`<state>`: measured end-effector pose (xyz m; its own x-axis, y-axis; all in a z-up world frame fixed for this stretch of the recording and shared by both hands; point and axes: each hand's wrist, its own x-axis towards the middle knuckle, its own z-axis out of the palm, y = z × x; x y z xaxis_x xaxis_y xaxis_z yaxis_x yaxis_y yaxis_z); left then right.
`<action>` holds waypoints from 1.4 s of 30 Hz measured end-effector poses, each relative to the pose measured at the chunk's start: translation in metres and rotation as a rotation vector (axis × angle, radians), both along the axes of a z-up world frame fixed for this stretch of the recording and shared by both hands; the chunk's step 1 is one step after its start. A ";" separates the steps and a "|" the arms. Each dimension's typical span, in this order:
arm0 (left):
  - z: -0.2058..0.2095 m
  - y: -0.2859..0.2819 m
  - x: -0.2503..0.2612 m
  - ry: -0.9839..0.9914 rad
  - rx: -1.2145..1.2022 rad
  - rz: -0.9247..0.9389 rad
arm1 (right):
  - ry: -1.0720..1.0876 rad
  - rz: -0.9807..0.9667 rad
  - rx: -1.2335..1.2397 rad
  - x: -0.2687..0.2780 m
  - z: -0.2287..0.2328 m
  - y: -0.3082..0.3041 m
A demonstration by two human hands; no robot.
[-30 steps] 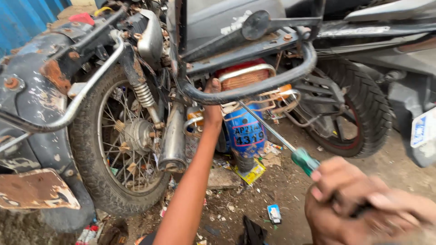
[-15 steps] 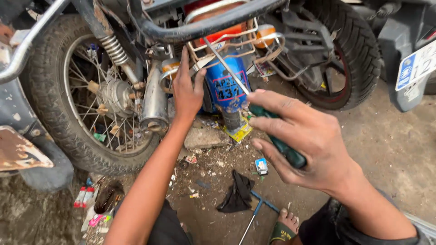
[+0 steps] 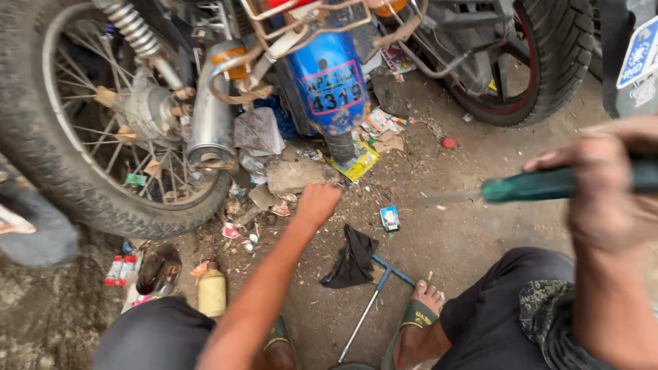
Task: Repairing the rear light and license plate assembly of a motorcycle using a screwdriver.
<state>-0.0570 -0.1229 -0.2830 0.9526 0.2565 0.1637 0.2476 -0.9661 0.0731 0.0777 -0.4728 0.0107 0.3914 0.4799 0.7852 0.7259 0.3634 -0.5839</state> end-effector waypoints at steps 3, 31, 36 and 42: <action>-0.083 -0.036 0.008 0.015 -0.188 0.211 | -0.170 -0.211 -0.102 -0.026 0.016 0.031; -0.096 -0.121 0.103 -0.716 -1.780 0.201 | -0.121 -0.435 -0.120 0.163 -0.096 0.107; -0.160 -0.105 0.123 -0.886 -2.039 0.467 | -0.399 -0.504 -0.211 0.137 -0.076 0.110; -0.243 -0.063 0.098 -1.164 -2.446 0.701 | -0.429 -0.192 -0.767 0.122 -0.081 0.121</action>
